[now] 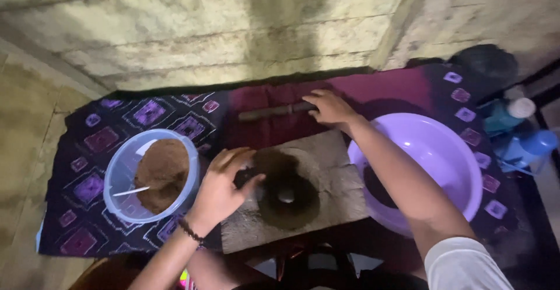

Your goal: The person uses a pestle to grind brown powder in a stone mortar and then scoops the ground powder with a spoon into a purple bowl. The task is performed repeatedly in small batches.

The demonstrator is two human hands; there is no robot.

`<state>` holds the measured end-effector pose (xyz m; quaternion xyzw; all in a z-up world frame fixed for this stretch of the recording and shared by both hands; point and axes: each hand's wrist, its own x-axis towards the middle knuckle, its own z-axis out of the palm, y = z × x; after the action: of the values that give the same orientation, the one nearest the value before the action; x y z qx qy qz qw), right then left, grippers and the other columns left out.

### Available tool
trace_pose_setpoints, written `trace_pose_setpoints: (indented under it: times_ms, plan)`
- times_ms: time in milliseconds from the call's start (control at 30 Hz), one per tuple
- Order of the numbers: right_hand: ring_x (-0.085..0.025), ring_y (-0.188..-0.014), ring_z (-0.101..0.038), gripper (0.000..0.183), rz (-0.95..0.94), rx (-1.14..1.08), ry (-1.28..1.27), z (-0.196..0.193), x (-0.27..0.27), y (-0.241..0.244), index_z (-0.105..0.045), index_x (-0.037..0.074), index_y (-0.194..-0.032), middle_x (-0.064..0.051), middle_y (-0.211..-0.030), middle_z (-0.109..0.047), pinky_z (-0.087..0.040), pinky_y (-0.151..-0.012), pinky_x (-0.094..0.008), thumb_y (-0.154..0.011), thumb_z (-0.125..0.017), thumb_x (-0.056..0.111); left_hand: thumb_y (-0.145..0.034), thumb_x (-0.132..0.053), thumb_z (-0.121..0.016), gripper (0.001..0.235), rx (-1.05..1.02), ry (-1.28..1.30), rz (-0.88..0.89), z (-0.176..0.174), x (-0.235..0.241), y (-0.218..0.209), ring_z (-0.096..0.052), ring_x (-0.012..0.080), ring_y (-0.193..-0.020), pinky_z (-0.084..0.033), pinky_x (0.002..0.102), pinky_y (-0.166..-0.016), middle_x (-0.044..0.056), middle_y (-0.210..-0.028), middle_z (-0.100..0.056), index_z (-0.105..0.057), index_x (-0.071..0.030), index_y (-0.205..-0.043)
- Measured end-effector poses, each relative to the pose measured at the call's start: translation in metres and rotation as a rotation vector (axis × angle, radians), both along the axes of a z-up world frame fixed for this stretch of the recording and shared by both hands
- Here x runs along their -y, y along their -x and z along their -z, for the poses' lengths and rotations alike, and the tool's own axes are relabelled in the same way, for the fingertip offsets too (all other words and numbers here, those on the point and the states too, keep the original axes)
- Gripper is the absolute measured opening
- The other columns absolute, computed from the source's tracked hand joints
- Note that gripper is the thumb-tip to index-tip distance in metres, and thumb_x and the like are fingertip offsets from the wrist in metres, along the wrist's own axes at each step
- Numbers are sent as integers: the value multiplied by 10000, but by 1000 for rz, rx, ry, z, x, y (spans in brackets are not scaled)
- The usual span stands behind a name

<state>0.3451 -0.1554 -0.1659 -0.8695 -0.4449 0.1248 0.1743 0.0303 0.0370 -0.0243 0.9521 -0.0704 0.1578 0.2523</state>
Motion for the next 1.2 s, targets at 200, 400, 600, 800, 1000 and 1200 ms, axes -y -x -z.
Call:
trace_pose_setpoints:
  times_ms: [200,400,600,800,1000,1200]
  plan:
    - [-97,-1070,-703,373,254,-380,-443,-49,30,37,-702,191,-1334,47,-1083,-783,-487,-935,-264,-982,-614,277,-849,-281,-809,460,77,92,-121,19,9,4,-677,271,-1136,-344,523,-1211,111,-1211,-726,-649,-31,-1201]
    - [-149,-1020,-730,411,145,-440,-555,-81,50,102,-740,190,-1244,-19,-1123,-785,-520,-886,-288,-940,-639,448,-866,-220,-795,328,93,38,-145,25,7,8,-634,319,-1267,-289,590,-1234,171,-1144,-695,-501,-77,-891]
    - [-334,-1142,-697,370,187,-258,-549,-77,58,121,-748,117,-1211,-133,-1122,-759,-532,-981,-447,-975,-681,394,-814,-253,-887,395,224,-93,-237,24,10,11,-693,403,-1084,-514,531,-1059,145,-1167,-703,-569,-46,-705]
    - [-359,-1196,-664,375,207,-253,-563,-82,71,131,-720,102,-1270,-167,-1193,-730,-527,-1024,-455,-988,-677,345,-877,-200,-839,279,171,28,-216,9,16,21,-680,441,-1099,-538,535,-975,155,-1190,-698,-637,-40,-770]
    - [-354,-1280,-605,435,242,-282,-575,-76,86,138,-662,149,-1366,-143,-1310,-675,-467,-1094,-472,-1005,-660,393,-863,-133,-834,165,237,3,-158,7,19,28,-689,410,-1100,-558,500,-948,143,-1187,-700,-693,-60,-815]
    - [-380,-1345,-548,468,242,-279,-520,-97,92,153,-622,139,-1414,-158,-1400,-622,-417,-1139,-489,-985,-659,322,-875,-102,-813,131,254,16,-33,-1,32,27,-684,442,-1074,-557,518,-908,182,-1089,-703,-709,-30,-845]
